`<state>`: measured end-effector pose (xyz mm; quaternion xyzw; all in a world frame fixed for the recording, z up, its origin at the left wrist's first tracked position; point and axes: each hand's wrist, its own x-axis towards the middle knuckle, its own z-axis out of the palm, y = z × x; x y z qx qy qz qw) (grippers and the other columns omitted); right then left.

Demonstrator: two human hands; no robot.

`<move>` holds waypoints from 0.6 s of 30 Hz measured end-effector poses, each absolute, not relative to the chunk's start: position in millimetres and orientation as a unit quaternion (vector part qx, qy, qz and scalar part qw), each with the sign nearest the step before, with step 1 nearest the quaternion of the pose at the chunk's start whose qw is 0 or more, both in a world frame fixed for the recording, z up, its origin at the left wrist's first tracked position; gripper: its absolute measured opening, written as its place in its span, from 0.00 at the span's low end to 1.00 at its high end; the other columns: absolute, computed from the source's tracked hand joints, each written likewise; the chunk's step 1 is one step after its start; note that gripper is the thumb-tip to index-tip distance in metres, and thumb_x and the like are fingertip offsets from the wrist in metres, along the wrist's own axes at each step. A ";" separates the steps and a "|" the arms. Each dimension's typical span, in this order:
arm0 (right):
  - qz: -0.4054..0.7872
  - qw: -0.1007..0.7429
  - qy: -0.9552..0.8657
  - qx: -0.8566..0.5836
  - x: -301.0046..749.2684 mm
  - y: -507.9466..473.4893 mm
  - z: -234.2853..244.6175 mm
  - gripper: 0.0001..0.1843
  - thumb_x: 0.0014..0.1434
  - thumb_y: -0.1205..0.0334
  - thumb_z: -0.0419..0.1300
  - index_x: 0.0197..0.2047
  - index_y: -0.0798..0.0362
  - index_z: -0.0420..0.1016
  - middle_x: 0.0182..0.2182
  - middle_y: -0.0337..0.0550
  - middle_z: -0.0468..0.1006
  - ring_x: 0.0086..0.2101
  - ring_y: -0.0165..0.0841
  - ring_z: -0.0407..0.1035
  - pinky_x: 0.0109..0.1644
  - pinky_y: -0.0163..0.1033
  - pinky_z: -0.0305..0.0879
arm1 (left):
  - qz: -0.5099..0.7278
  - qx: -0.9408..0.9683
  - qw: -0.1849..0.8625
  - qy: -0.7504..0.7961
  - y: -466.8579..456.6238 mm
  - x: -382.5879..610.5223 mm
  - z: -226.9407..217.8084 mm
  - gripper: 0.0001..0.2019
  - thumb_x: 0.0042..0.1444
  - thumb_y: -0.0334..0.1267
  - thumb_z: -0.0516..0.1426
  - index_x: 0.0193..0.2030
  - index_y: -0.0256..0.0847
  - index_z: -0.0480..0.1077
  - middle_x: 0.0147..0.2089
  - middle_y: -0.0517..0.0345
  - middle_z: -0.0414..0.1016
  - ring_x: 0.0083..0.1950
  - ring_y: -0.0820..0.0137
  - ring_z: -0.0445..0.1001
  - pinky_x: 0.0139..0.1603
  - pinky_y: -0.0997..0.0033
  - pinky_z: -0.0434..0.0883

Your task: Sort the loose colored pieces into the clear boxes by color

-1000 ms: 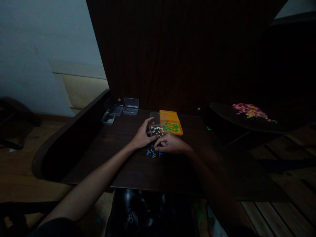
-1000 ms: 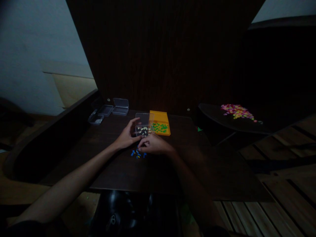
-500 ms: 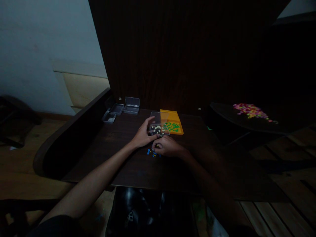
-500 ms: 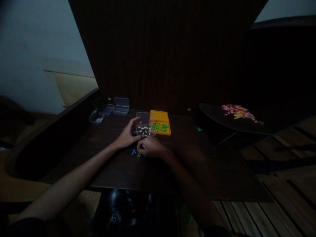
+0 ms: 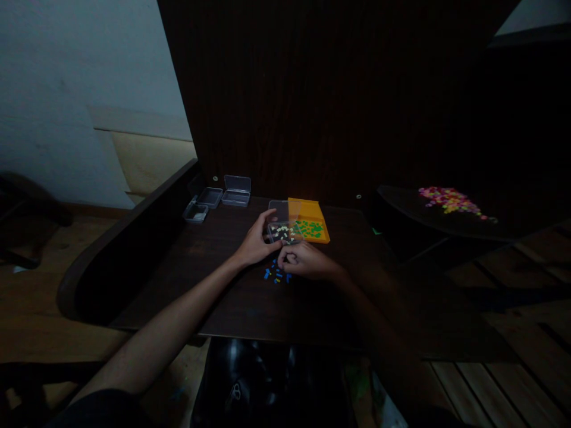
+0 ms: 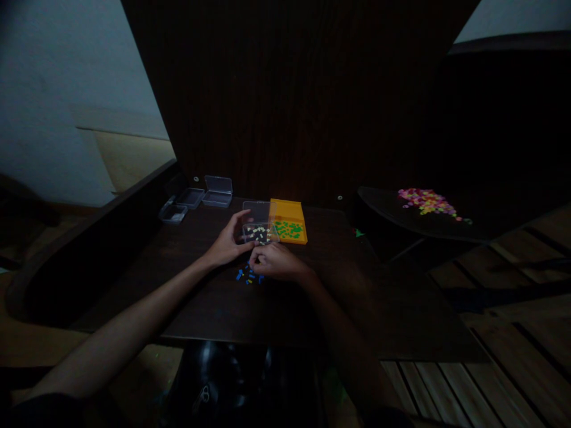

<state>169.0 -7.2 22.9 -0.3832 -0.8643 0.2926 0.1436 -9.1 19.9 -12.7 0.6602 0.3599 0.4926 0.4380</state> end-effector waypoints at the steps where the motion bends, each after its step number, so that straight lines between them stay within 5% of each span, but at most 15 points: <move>1: 0.330 0.167 -0.844 -0.388 173.6 -6.9 26.2 0.04 0.53 0.66 0.59 0.33 0.56 0.75 0.19 0.33 0.69 0.22 0.25 0.60 0.27 0.31 0.54 | 0.493 0.658 0.439 0.362 20.2 -9.4 -12.5 0.40 0.44 0.35 0.66 0.63 0.42 0.54 0.58 0.42 0.65 0.61 0.55 0.67 0.56 0.51 0.71; 7: 0.509 0.322 -0.684 -0.412 200.2 -3.2 41.8 0.11 0.51 0.56 0.63 0.32 0.55 0.70 0.31 0.44 0.80 0.20 0.25 0.66 0.20 0.30 0.58 | 0.486 0.663 0.439 0.363 20.2 -9.1 -13.0 0.41 0.44 0.37 0.67 0.64 0.43 0.54 0.59 0.41 0.64 0.63 0.53 0.64 0.56 0.50 0.71; 12: 0.507 0.439 -0.612 -0.419 205.9 3.6 39.7 0.12 0.43 0.57 0.68 0.27 0.56 0.72 0.20 0.37 0.75 0.17 0.24 0.64 0.18 0.30 0.58 | 0.478 0.661 0.451 0.362 17.2 -7.4 -11.7 0.41 0.44 0.38 0.67 0.64 0.43 0.53 0.60 0.42 0.64 0.62 0.53 0.65 0.57 0.48 0.70; 18: 0.474 0.465 -0.611 -0.432 207.0 11.0 29.9 0.09 0.44 0.60 0.67 0.27 0.55 0.73 0.21 0.36 0.74 0.18 0.24 0.63 0.19 0.30 0.57 | 0.477 0.657 0.452 0.370 15.0 -6.2 -9.0 0.41 0.43 0.38 0.67 0.63 0.44 0.54 0.59 0.42 0.64 0.63 0.53 0.64 0.57 0.48 0.70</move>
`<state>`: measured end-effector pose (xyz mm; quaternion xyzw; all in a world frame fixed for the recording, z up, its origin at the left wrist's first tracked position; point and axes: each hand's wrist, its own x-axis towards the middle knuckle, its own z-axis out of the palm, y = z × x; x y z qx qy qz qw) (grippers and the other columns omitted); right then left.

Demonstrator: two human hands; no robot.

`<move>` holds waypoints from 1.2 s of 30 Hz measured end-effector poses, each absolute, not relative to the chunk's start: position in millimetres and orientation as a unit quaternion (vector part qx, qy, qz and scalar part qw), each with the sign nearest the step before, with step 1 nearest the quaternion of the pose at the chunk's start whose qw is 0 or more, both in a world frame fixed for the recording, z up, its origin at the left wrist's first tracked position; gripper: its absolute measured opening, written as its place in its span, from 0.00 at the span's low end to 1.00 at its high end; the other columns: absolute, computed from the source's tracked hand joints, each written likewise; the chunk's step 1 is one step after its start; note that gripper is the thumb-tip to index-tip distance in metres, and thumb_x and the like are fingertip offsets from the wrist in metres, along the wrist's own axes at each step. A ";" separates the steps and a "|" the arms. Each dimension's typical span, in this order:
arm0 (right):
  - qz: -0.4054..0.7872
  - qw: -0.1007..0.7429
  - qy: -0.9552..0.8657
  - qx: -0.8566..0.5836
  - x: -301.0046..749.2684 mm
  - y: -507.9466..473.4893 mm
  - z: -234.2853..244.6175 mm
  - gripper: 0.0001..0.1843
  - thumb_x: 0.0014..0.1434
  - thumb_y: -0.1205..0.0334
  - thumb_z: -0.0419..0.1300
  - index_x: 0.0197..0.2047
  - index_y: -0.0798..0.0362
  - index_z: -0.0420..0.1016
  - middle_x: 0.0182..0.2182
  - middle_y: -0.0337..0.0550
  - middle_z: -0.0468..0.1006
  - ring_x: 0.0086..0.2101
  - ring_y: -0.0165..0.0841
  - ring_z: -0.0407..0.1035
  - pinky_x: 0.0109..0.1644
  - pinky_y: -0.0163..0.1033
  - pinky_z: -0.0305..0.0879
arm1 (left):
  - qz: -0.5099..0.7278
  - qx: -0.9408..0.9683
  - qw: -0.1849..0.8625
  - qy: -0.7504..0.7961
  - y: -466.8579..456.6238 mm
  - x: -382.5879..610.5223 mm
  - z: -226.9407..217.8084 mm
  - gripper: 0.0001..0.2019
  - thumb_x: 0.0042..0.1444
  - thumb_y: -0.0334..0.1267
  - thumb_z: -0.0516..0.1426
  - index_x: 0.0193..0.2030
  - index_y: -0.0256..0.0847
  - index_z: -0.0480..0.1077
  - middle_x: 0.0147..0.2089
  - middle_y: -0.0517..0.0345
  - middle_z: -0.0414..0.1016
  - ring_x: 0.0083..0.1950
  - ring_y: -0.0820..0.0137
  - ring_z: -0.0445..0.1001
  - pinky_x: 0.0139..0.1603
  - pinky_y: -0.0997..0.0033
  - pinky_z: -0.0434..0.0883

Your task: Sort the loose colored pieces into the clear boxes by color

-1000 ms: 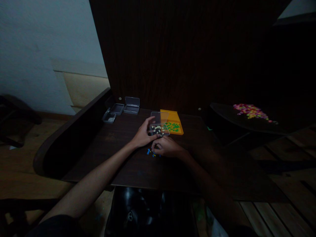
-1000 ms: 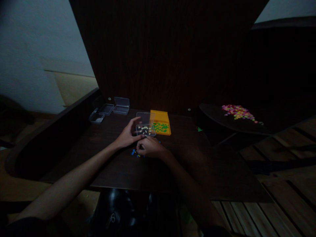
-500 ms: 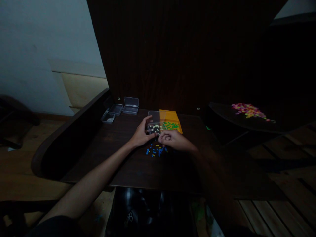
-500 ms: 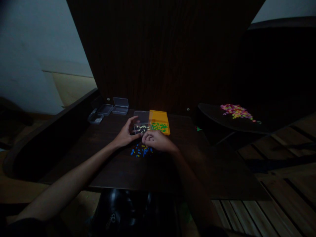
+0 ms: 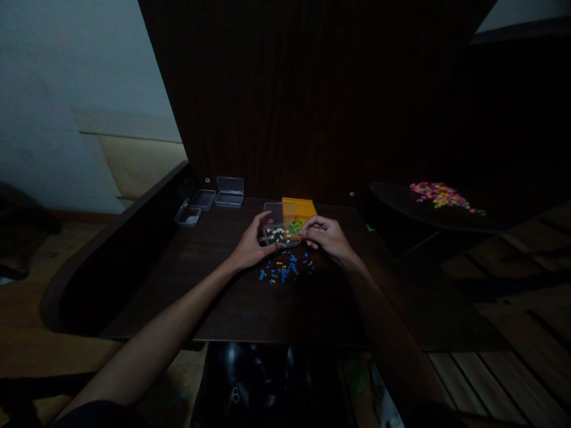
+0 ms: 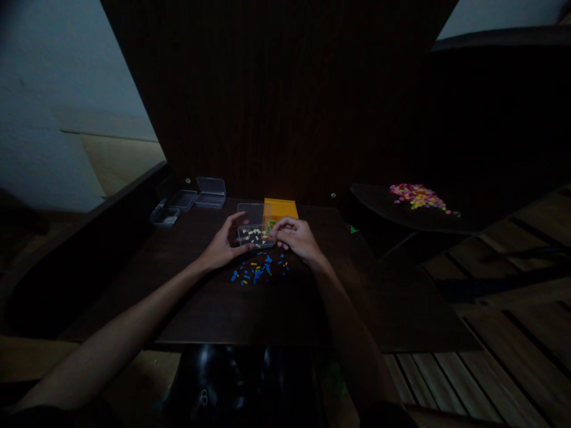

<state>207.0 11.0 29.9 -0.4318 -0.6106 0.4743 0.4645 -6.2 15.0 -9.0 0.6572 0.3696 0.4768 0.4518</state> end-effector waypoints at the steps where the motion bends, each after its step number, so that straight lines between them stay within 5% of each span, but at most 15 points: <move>1: 0.461 0.456 -0.624 -0.437 207.3 12.6 27.1 0.09 0.44 0.59 0.66 0.28 0.54 0.73 0.22 0.36 0.74 0.19 0.25 0.64 0.20 0.30 0.58 | 0.478 0.656 0.453 0.369 15.1 -6.3 -9.1 0.41 0.43 0.38 0.67 0.63 0.44 0.54 0.59 0.42 0.64 0.62 0.53 0.65 0.57 0.48 0.70; 7: 0.266 0.383 -0.757 -0.458 206.7 18.9 12.0 0.06 0.53 0.63 0.61 0.32 0.55 0.79 0.29 0.42 0.78 0.27 0.30 0.68 0.31 0.35 0.64 | 0.476 0.662 0.452 0.361 15.3 -7.2 -11.3 0.41 0.44 0.37 0.67 0.64 0.44 0.54 0.60 0.43 0.64 0.62 0.54 0.65 0.57 0.49 0.70; 12: 0.158 0.317 -0.813 -0.461 205.0 16.3 14.9 0.07 0.55 0.69 0.59 0.34 0.56 0.80 0.28 0.41 0.76 0.26 0.28 0.65 0.32 0.35 0.61 | 0.466 0.669 0.458 0.354 13.0 -6.4 -10.7 0.41 0.44 0.37 0.66 0.64 0.44 0.53 0.60 0.42 0.64 0.61 0.54 0.66 0.57 0.48 0.70; 36: 0.165 0.313 -0.821 -0.448 198.8 11.7 16.8 0.14 0.50 0.74 0.59 0.40 0.54 0.78 0.31 0.40 0.79 0.27 0.28 0.67 0.34 0.33 0.61 | 0.454 0.699 0.447 0.325 6.6 -1.7 -8.8 0.40 0.46 0.36 0.66 0.64 0.42 0.53 0.61 0.42 0.63 0.64 0.55 0.63 0.57 0.53 0.71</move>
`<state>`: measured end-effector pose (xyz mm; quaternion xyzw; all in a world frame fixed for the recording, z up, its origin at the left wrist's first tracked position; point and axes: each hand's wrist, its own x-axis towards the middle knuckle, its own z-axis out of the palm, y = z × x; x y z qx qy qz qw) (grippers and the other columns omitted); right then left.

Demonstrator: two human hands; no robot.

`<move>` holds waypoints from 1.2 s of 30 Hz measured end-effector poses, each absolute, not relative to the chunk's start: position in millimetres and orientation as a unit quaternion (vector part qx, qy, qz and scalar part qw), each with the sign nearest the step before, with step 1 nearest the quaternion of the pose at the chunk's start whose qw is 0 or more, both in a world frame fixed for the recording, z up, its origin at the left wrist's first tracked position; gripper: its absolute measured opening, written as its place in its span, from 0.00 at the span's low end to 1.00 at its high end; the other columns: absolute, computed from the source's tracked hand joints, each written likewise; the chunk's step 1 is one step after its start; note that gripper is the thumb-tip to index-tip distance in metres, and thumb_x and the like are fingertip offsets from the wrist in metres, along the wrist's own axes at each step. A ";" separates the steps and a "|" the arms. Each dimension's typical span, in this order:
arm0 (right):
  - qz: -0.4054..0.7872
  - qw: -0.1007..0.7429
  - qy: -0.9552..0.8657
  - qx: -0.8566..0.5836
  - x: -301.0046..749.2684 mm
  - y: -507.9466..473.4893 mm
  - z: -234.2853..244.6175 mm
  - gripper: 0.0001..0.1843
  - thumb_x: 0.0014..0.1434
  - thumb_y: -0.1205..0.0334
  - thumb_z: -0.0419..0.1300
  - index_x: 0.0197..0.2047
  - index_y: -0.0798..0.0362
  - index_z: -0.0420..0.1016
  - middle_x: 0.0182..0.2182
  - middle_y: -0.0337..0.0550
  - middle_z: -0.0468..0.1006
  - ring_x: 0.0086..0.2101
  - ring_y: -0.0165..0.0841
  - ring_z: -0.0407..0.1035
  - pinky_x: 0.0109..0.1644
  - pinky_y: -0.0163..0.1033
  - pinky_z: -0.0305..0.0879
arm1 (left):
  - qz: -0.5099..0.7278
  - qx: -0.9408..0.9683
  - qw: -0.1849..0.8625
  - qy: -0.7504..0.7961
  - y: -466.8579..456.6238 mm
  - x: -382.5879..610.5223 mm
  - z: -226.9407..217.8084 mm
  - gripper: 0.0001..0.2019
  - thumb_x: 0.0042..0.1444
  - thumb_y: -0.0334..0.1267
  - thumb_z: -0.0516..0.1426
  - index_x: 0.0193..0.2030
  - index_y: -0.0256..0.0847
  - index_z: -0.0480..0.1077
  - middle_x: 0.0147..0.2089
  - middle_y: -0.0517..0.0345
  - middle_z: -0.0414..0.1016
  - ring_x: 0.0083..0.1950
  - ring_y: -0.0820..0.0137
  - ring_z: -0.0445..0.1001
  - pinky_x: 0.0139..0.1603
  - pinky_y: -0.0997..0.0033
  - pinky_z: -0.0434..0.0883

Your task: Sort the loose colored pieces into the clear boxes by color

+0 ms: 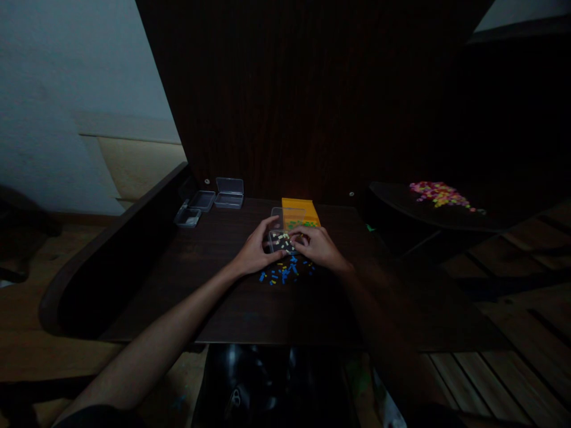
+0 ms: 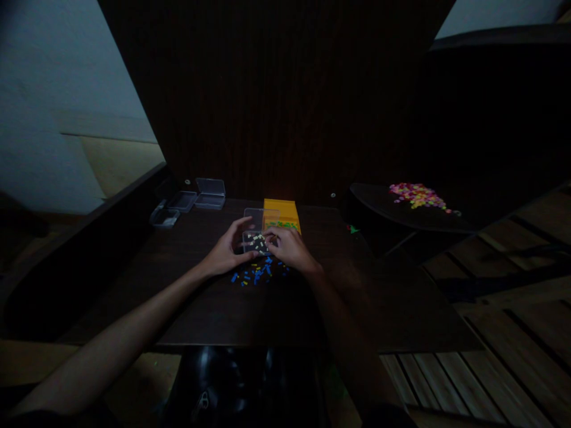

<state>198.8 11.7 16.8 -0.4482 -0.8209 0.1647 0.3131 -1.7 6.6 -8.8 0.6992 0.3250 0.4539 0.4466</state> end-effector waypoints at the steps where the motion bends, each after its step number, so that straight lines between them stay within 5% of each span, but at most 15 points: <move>1: 0.159 0.309 -0.825 -0.445 198.7 11.6 16.3 0.14 0.50 0.75 0.59 0.39 0.54 0.78 0.31 0.40 0.79 0.28 0.28 0.67 0.34 0.33 0.62 | 0.454 0.701 0.445 0.324 6.8 -1.7 -9.2 0.40 0.46 0.36 0.66 0.64 0.42 0.53 0.61 0.42 0.63 0.64 0.54 0.63 0.56 0.53 0.72; 22: 0.107 0.272 -0.834 -0.468 199.3 11.2 14.5 0.13 0.51 0.72 0.62 0.39 0.51 0.81 0.31 0.40 0.82 0.26 0.29 0.70 0.33 0.33 0.62 | 0.447 0.702 0.447 0.328 6.1 -1.8 -10.0 0.40 0.46 0.37 0.66 0.64 0.43 0.53 0.61 0.41 0.63 0.63 0.53 0.65 0.56 0.51 0.72; 36: 0.090 0.379 -0.789 -0.475 200.9 10.7 22.4 0.09 0.54 0.68 0.58 0.34 0.53 0.81 0.29 0.41 0.81 0.25 0.31 0.69 0.34 0.35 0.65 | 0.546 0.629 0.384 0.399 20.3 -9.0 -9.6 0.38 0.45 0.37 0.66 0.62 0.44 0.54 0.62 0.45 0.61 0.61 0.58 0.66 0.57 0.53 0.71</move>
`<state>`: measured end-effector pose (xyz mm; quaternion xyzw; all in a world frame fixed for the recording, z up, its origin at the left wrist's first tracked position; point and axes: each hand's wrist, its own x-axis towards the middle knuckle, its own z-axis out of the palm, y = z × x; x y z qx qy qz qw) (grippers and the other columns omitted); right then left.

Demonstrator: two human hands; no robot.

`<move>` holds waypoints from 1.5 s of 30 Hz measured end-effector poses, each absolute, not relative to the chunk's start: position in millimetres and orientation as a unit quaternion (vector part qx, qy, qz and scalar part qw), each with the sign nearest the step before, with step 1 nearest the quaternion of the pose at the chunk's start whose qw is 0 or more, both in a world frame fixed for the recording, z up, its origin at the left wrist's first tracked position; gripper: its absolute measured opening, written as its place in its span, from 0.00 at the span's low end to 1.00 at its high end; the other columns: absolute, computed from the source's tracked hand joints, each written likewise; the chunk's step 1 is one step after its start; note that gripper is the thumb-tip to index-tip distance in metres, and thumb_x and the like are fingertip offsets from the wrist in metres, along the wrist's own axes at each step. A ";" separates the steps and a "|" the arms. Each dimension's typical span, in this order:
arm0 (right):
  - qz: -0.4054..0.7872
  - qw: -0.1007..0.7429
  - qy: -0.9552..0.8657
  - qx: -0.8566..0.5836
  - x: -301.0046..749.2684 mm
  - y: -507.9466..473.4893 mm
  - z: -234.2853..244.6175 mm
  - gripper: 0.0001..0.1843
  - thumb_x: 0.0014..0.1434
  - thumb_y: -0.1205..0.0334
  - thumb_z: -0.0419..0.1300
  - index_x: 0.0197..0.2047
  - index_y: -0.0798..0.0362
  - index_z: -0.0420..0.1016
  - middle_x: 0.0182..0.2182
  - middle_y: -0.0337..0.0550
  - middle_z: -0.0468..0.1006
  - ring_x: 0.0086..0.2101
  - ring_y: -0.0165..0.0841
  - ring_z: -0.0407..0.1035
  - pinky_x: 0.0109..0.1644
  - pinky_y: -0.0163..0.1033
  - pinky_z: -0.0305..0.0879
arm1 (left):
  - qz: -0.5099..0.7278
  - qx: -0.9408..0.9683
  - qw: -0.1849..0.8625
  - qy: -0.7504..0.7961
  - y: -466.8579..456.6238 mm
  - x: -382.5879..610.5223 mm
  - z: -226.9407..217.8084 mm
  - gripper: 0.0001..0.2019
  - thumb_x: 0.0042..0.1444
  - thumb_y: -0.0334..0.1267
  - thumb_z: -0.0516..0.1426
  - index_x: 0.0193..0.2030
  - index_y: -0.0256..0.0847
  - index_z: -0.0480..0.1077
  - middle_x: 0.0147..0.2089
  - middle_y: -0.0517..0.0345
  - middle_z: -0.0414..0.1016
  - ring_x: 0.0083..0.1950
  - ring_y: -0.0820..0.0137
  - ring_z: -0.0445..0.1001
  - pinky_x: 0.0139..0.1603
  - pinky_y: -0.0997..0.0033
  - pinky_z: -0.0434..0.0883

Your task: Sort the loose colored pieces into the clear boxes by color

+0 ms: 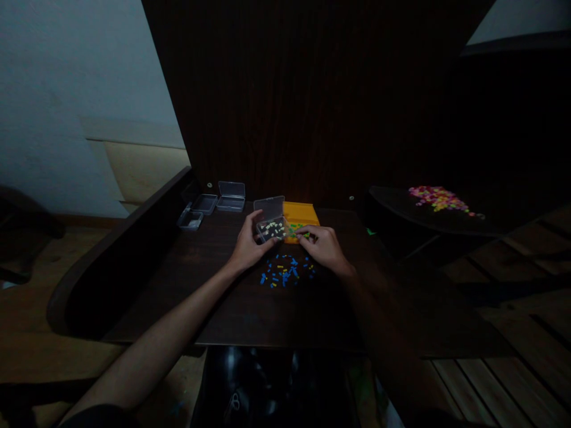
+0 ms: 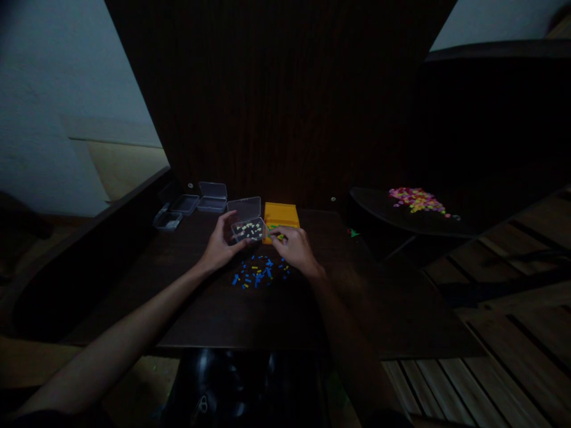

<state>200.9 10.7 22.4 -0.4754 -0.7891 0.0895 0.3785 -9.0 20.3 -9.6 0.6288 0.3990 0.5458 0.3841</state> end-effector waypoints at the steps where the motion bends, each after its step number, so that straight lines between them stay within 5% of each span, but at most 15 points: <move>1: 0.085 0.385 -0.789 -0.471 200.4 10.3 22.5 0.09 0.55 0.67 0.57 0.34 0.53 0.81 0.29 0.42 0.81 0.25 0.31 0.70 0.34 0.36 0.65 | 0.557 0.617 0.371 0.414 23.1 -10.2 -11.3 0.37 0.45 0.37 0.65 0.61 0.44 0.55 0.62 0.46 0.60 0.61 0.58 0.66 0.58 0.53 0.70; 13: 0.090 0.397 -0.793 -0.454 198.3 8.2 21.9 0.09 0.54 0.69 0.57 0.33 0.53 0.80 0.27 0.41 0.79 0.24 0.29 0.68 0.33 0.35 0.65 | 0.505 0.629 0.191 0.559 45.7 -30.1 -29.5 0.33 0.46 0.43 0.65 0.57 0.40 0.58 0.58 0.46 0.64 0.61 0.57 0.65 0.63 0.53 0.62; 21: 0.102 0.389 -0.810 -0.428 196.3 7.8 18.8 0.10 0.55 0.71 0.57 0.34 0.53 0.80 0.30 0.42 0.80 0.26 0.30 0.70 0.35 0.35 0.66 | 0.463 0.631 0.179 0.596 42.2 -33.7 -25.7 0.28 0.47 0.48 0.64 0.52 0.40 0.62 0.53 0.47 0.65 0.58 0.55 0.67 0.61 0.52 0.64; 30: 0.010 0.472 -0.785 -0.402 201.7 10.9 9.9 0.11 0.56 0.66 0.55 0.31 0.53 0.80 0.20 0.39 0.77 0.18 0.28 0.66 0.26 0.34 0.65 | 0.408 0.640 0.188 0.623 36.3 -32.9 -19.4 0.25 0.49 0.50 0.61 0.50 0.39 0.64 0.52 0.45 0.66 0.56 0.54 0.68 0.59 0.52 0.65; 37: -0.063 0.474 -0.813 -0.333 215.1 5.2 -22.7 0.13 0.55 0.70 0.54 0.28 0.51 0.79 0.25 0.41 0.82 0.25 0.32 0.76 0.34 0.35 0.72 | 0.394 0.650 0.176 0.626 38.7 -34.3 -20.3 0.23 0.47 0.43 0.63 0.50 0.39 0.65 0.52 0.45 0.68 0.56 0.55 0.69 0.58 0.54 0.66; 45: -0.083 0.505 -0.787 -0.345 216.7 6.7 -40.1 0.13 0.55 0.71 0.54 0.27 0.52 0.79 0.22 0.38 0.80 0.19 0.26 0.71 0.29 0.30 0.67 | 0.346 0.665 0.137 0.648 55.0 -29.0 -25.4 0.25 0.52 0.48 0.59 0.54 0.37 0.62 0.55 0.43 0.68 0.58 0.57 0.67 0.60 0.59 0.64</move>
